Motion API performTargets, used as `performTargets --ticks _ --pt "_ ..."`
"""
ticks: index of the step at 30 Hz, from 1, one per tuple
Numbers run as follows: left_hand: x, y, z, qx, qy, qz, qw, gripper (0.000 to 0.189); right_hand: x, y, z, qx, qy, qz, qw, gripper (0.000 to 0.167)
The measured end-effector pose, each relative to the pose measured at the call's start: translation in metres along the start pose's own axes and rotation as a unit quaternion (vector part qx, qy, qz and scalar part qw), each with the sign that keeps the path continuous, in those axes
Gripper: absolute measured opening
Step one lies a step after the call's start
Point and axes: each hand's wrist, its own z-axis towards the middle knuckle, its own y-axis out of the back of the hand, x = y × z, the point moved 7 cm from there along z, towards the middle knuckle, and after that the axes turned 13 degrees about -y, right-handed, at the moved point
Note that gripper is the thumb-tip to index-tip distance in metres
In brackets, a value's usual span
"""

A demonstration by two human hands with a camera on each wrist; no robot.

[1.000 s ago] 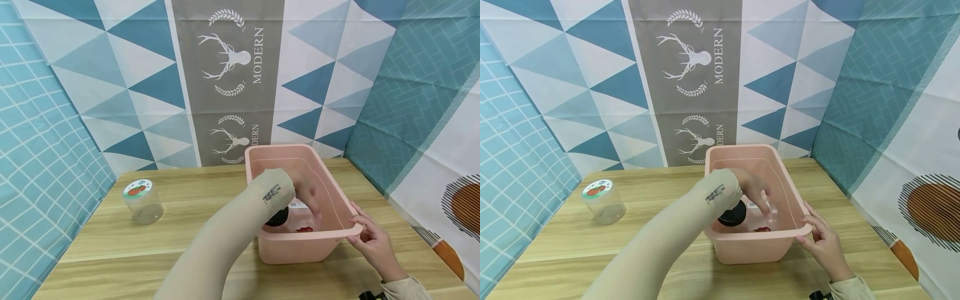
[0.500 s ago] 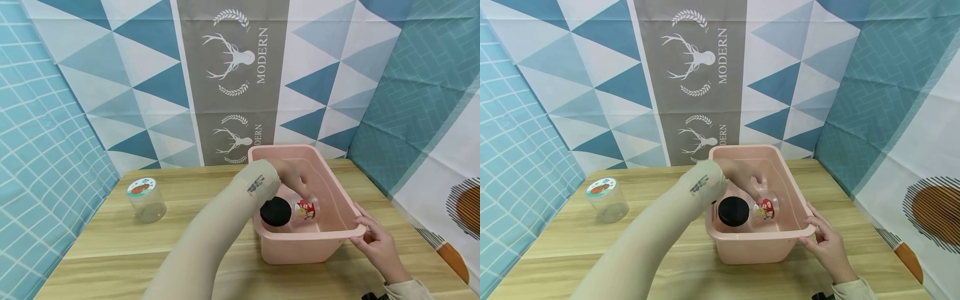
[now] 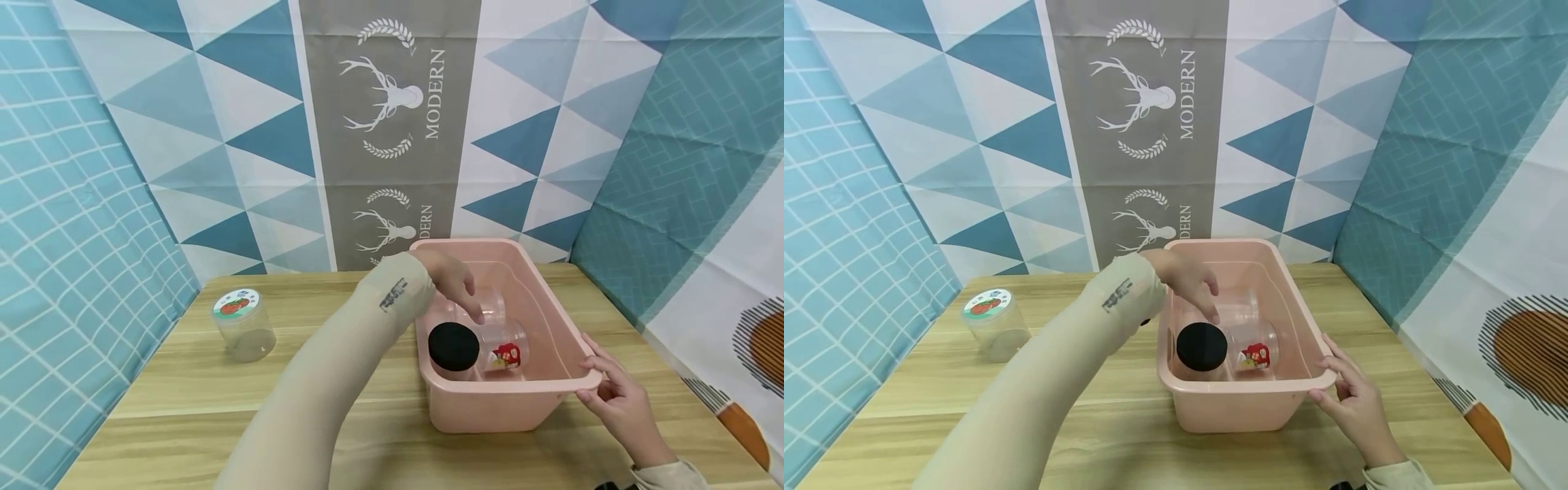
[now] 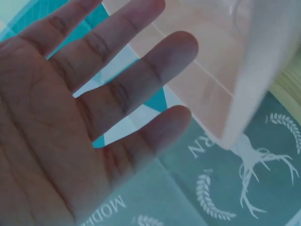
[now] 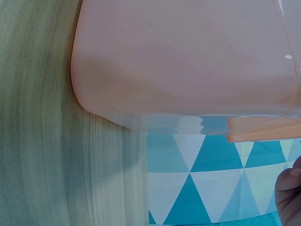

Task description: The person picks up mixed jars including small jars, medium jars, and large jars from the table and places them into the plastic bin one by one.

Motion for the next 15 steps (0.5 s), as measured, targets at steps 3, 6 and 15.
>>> performTargets --ticks 3,6,15 --pt "0.01 -0.002 -0.007 -0.002 0.0 -0.018 0.9998 0.068 0.001 0.0 0.0 -0.001 -0.003 -0.005 1.0 0.039" --pt "0.025 -0.003 -0.021 -0.014 -0.003 -0.051 0.9986 0.067 0.002 0.0 0.0 -0.003 -0.005 -0.013 0.9999 0.04" --pt "0.072 -0.014 -0.068 -0.024 0.019 -0.015 0.9994 0.071 0.001 -0.001 -0.001 0.009 0.004 0.008 0.9999 0.039"
